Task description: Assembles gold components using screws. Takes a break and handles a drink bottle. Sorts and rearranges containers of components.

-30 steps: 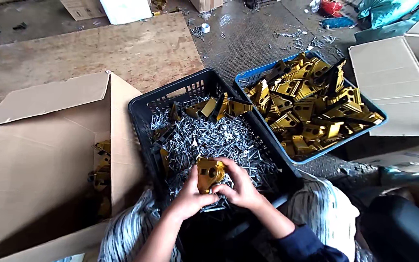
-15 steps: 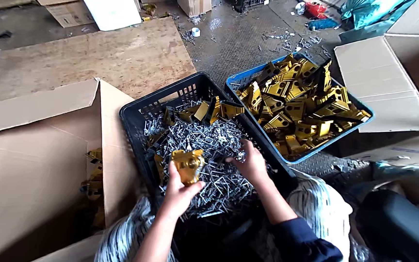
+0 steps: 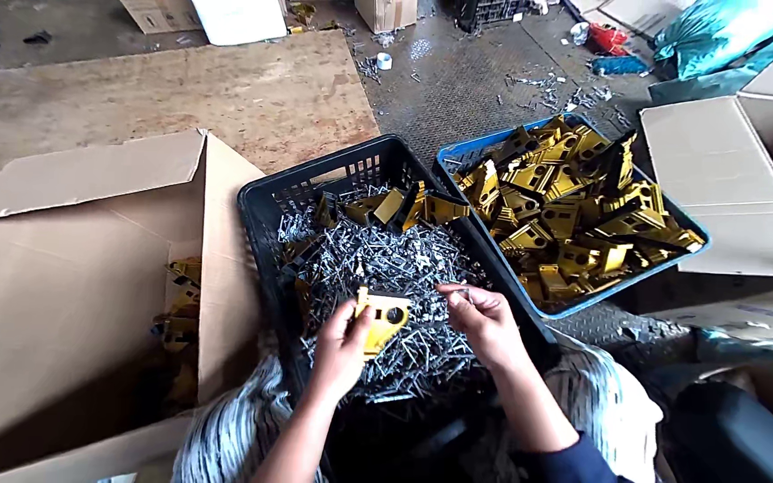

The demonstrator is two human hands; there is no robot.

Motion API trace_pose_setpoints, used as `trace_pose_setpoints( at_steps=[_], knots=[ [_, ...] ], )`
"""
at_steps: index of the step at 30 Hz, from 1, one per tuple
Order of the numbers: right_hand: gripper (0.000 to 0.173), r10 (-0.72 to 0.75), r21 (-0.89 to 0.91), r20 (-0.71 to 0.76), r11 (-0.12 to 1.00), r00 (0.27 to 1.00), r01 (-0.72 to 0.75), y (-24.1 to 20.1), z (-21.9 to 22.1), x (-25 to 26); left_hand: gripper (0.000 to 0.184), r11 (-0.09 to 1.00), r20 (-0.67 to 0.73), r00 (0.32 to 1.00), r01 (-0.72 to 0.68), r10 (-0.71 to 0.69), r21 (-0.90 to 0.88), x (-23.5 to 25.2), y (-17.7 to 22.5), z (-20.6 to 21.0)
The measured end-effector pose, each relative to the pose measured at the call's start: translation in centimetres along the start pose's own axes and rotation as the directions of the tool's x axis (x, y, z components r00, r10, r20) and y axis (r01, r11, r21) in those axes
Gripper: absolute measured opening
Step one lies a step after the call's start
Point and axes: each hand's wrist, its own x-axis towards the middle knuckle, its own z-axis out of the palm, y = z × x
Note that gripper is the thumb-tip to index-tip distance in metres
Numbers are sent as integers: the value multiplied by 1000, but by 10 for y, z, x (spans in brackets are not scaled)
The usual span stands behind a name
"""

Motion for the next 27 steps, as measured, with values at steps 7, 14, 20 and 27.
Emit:
trace_pose_setpoints(
  at_steps=[7,14,20,27],
  knots=[
    [20,-283,-195,93,935,955,296,18,11,2,26,952,143,975,197,-167,-235,-5,6,10],
    [24,-352,-386,290,808,890,445,25,15,7,27,972,127,982,160,-139,-170,-4,5,9],
    [36,-336,-478,353,737,873,477,21,18,2,25,995,-22,998,56,-58,-87,3,3,6],
    [39,-156,-68,357,979,921,192,15,18,0,27,941,52,996,89,-76,-325,-2,17,0]
  ],
)
